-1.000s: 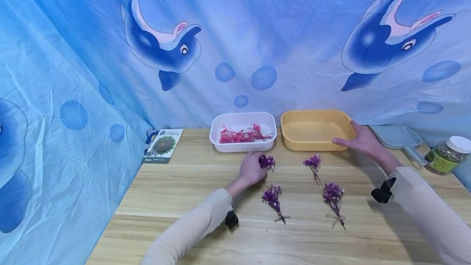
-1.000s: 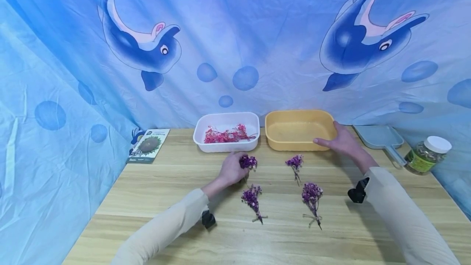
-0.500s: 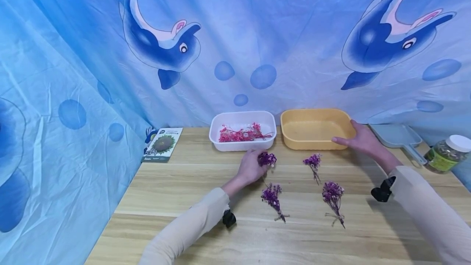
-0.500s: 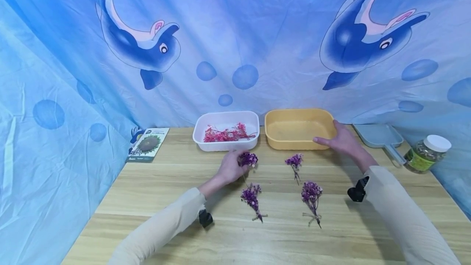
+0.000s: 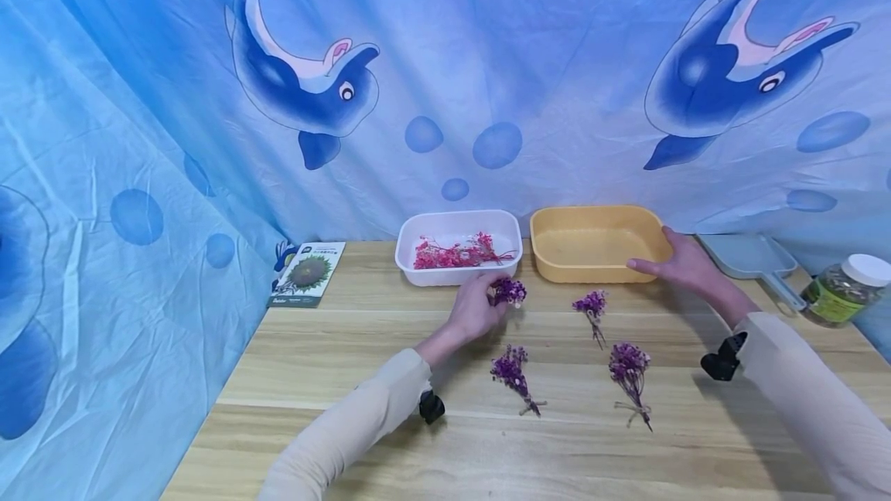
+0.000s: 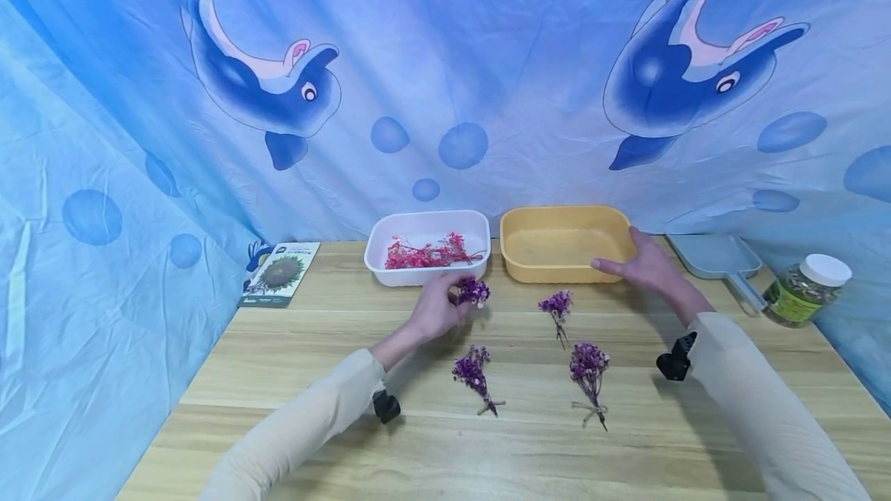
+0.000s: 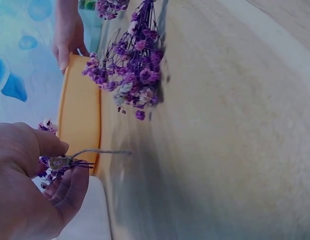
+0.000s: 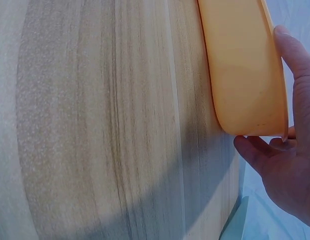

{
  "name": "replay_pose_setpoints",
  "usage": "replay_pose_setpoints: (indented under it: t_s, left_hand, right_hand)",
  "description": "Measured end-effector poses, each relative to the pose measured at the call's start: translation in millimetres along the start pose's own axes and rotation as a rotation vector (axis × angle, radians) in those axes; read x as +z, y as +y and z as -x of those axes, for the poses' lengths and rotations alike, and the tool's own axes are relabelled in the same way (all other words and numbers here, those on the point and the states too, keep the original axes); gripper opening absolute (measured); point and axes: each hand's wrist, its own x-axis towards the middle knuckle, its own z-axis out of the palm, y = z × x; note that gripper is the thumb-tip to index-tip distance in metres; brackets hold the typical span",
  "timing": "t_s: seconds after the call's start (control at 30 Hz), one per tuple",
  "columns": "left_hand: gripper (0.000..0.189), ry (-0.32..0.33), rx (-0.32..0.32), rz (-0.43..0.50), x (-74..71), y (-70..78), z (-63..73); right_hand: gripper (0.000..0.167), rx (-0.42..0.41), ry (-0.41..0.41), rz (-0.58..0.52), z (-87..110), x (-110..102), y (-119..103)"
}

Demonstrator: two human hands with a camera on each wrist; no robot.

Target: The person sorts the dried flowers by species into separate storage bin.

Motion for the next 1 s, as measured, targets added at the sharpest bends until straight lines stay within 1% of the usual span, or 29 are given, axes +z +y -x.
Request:
replay_pose_setpoints:
  t_s: [0.17, 0.37, 0.57, 0.77, 1.0]
  left_hand:
    - [0.056, 0.011, 0.024, -0.006, -1.9, 6.3, -3.4]
    - [0.057, 0.01, 0.043, 0.002, -5.7, 18.4, -11.0]
    - [0.056, 0.01, 0.101, -0.016, -6.8, 27.7, -22.6]
    - [0.056, 0.016, 0.127, -0.043, -4.1, 40.6, -38.7]
    - [0.058, 0.004, 0.15, -0.063, -8.4, 61.5, -66.6]
  right_hand:
    - [0.122, 0.007, -0.002, 0.001, 0.1, 0, 2]
    - [0.124, 0.005, 0.003, 0.008, 0.2, 1, 3]
    - [0.124, 0.004, 0.004, -0.003, 1.5, 0, 0]
    - [0.125, 0.011, 0.005, -0.004, 0.6, 1, 4]
    - [0.125, -0.001, 0.004, -0.012, -0.8, 1, 4]
